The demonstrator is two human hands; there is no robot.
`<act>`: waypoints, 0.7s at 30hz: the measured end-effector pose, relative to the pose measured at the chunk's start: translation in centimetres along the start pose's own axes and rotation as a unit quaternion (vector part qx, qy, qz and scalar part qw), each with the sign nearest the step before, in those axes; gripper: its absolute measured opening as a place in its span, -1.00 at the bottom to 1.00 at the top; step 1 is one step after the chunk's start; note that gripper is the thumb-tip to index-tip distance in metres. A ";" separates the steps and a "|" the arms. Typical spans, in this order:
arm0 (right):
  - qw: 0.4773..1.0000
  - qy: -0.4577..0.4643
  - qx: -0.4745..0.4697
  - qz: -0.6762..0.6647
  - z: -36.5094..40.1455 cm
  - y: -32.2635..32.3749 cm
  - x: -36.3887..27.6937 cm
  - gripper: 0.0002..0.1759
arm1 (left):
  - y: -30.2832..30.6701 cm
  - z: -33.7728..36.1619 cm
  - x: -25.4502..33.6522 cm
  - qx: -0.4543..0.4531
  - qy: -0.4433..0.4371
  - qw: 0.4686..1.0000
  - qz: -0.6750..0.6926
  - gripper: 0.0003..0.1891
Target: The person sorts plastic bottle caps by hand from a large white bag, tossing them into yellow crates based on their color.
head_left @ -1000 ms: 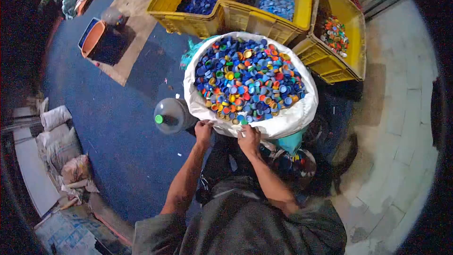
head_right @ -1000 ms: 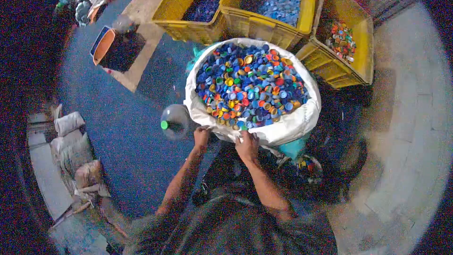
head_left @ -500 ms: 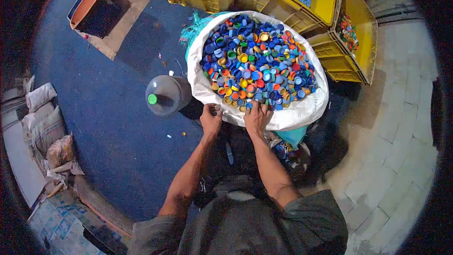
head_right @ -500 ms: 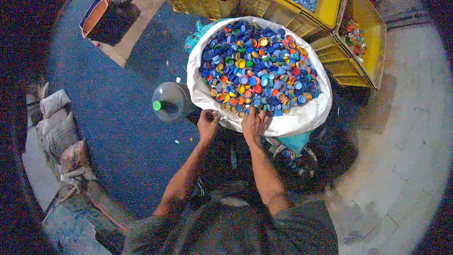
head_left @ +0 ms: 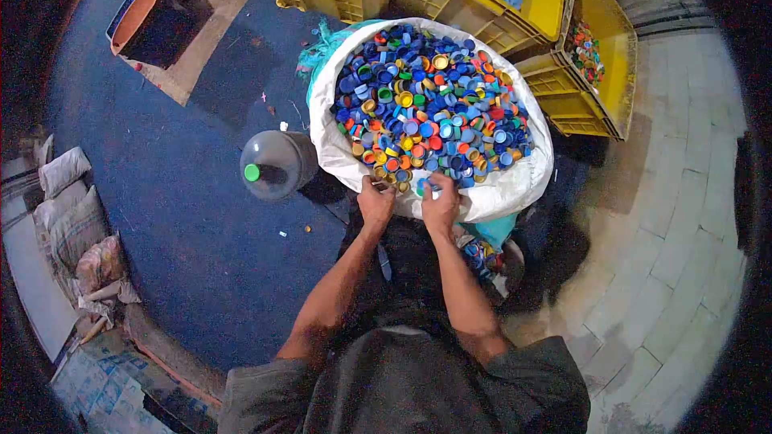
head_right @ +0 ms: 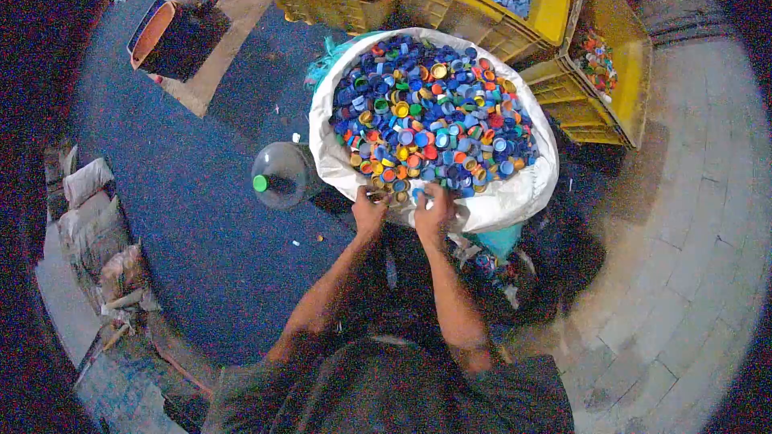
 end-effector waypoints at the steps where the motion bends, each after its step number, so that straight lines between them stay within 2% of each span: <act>1: 0.994 -0.043 0.001 -0.103 0.1 0.4 0.7 -0.72 | -0.4 0.0 0.0 -0.001 0.001 1.000 0.003 -0.58; 2: 0.987 -0.075 -0.016 -0.140 0.4 0.9 1.2 -0.73 | -0.7 0.0 0.2 -0.002 0.002 1.000 0.007 -0.58; 3: 0.962 -0.146 -0.021 -0.228 0.7 1.2 2.1 -0.73 | -1.0 -0.1 0.4 0.005 0.002 1.000 -0.002 -0.57; 5: 0.875 -0.283 -0.031 -0.392 1.5 1.6 3.2 -0.74 | -1.3 -0.1 1.1 0.017 0.004 1.000 -0.022 -0.55; 6: 0.839 -0.324 -0.052 -0.434 1.8 2.2 3.2 -0.72 | -1.4 -0.1 1.5 0.020 0.017 0.999 -0.041 -0.55; 9: 0.763 -0.373 -0.054 -0.526 2.1 3.2 3.0 -0.71 | -1.7 -0.1 2.2 0.026 0.041 0.995 -0.083 -0.54; 13: 0.724 -0.385 -0.067 -0.569 2.4 3.5 3.5 -0.64 | -2.8 -0.5 1.4 0.039 0.043 0.993 -0.101 -0.56; 16: 0.667 -0.393 -0.092 -0.626 2.1 3.4 3.2 -0.65 | -2.8 -0.3 1.8 0.041 0.043 0.993 -0.105 -0.57; 19: 0.627 -0.436 -0.076 -0.641 1.7 2.6 3.3 -0.71 | -2.3 0.0 2.7 0.045 0.037 0.995 -0.075 -0.61; 21: 0.693 -0.442 -0.095 -0.562 1.2 1.6 4.8 -0.71 | -1.9 0.0 2.4 0.036 0.022 0.998 -0.040 -0.65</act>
Point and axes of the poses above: each hand's wrist, its own z-axis away from the middle knuckle, its own y-axis out of the back of the hand, x = y × z, the point moved 5 cm from there along -z, towards the middle knuckle, and after that the axes turned 5 degrees about x, right-handed, at the moved point
